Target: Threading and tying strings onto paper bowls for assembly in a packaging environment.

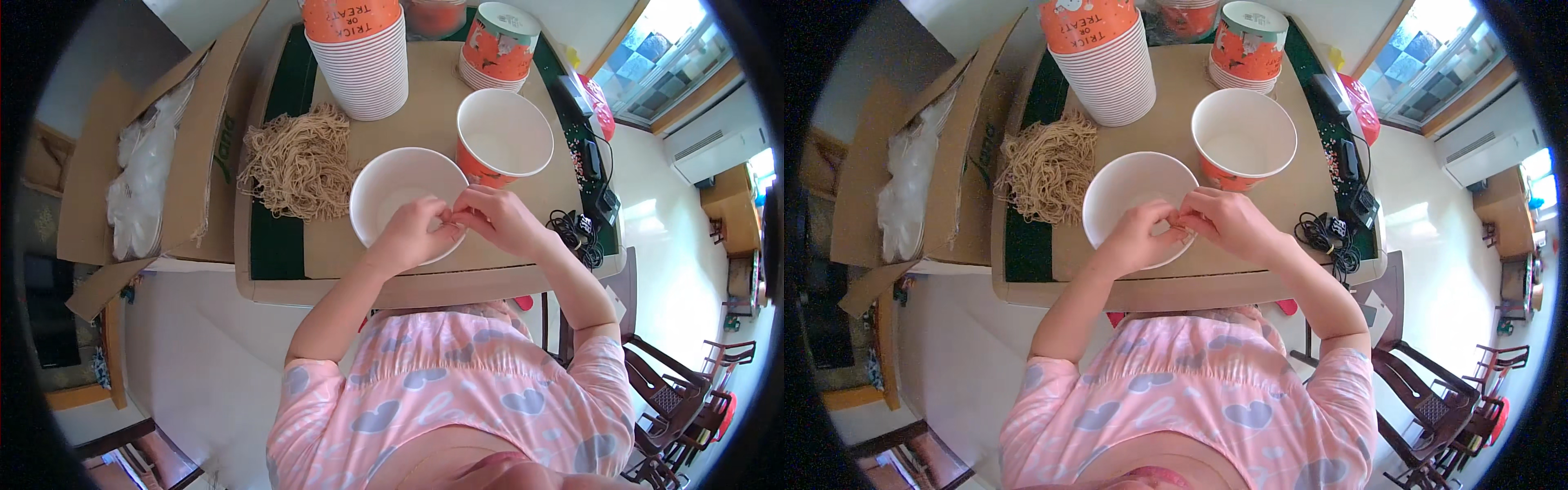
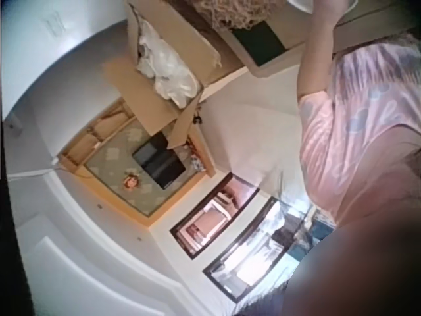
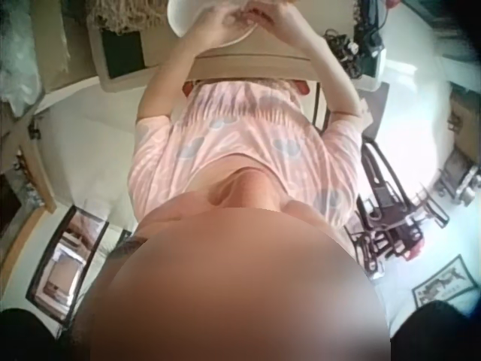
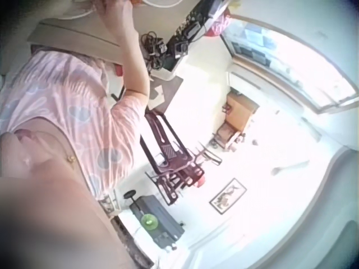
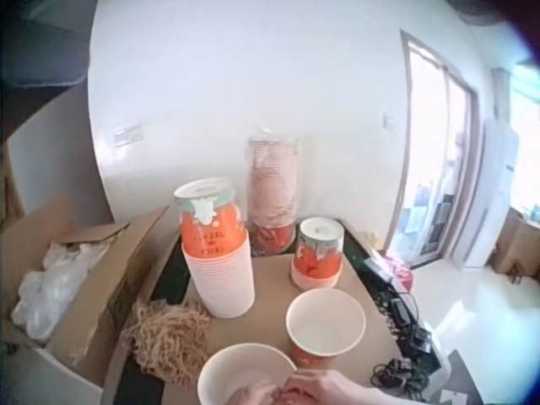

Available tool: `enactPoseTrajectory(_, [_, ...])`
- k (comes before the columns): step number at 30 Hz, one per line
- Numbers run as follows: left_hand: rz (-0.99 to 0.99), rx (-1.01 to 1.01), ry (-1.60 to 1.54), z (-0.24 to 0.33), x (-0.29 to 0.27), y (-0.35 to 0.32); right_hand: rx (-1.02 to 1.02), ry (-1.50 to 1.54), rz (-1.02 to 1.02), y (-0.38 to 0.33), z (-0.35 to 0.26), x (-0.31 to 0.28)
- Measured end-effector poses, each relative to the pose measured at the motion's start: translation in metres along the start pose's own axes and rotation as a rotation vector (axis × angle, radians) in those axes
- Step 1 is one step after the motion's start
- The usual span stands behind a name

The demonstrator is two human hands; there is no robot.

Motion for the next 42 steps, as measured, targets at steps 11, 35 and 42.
enactPoseTrajectory(11, [-0.089, -0.258, -0.152, -0.011, -0.004, -0.006, 0.176, 0.334, 0.032, 0.003, 0.013, 0.001])
enactPoseTrajectory(35, [0.014, 0.230, 0.493, 0.024, -0.003, -0.020, 0.081, 0.035, 0.347, -0.023, 0.003, 0.031])
enactPoseTrajectory(42, [-0.066, -0.230, -0.374, -0.001, -0.010, -0.013, 0.054, 0.068, 0.612, -0.031, 0.001, 0.046])
Point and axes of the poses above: each hand's wrist, its own y-axis towards the middle knuckle, its own x-axis out of the palm, z = x × y, the point moved 3 cm from there along y, towards the middle knuckle, and after that the axes turned 1 degree about -y, right-handed, at the moved point
